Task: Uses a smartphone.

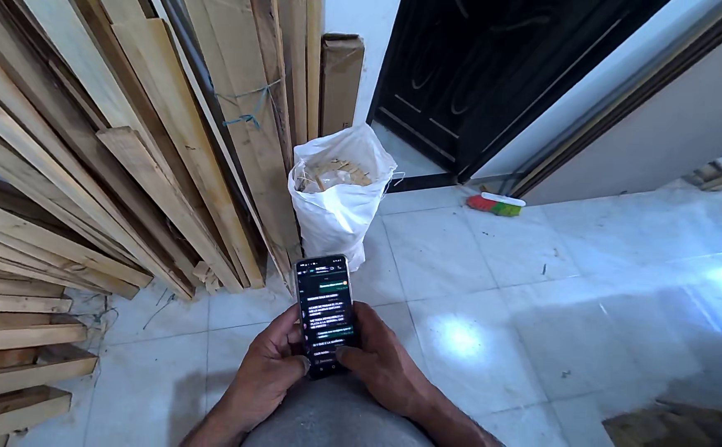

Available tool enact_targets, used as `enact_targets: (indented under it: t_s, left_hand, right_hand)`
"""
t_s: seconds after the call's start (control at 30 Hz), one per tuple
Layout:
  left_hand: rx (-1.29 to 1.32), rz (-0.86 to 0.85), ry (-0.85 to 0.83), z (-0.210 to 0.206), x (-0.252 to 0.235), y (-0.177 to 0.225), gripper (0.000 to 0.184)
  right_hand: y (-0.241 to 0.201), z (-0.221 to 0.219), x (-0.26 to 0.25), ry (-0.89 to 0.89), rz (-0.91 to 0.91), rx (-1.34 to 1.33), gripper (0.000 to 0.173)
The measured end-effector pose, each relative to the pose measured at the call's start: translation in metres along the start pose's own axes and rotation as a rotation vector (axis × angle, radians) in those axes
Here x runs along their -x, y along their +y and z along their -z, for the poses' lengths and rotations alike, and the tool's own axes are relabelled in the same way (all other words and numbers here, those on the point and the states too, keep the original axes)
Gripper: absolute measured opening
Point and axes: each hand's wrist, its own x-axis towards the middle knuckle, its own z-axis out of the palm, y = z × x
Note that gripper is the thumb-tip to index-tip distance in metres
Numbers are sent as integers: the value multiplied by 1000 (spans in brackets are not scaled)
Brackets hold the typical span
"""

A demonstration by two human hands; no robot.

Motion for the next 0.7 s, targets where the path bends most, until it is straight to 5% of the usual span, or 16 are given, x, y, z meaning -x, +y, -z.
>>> enact_targets:
  t_s: [0.7]
  left_hand:
    - [-187, 84, 78, -10, -3, 9, 89]
  right_hand:
    - [-20, -5, -3, 8, -159, 447, 88]
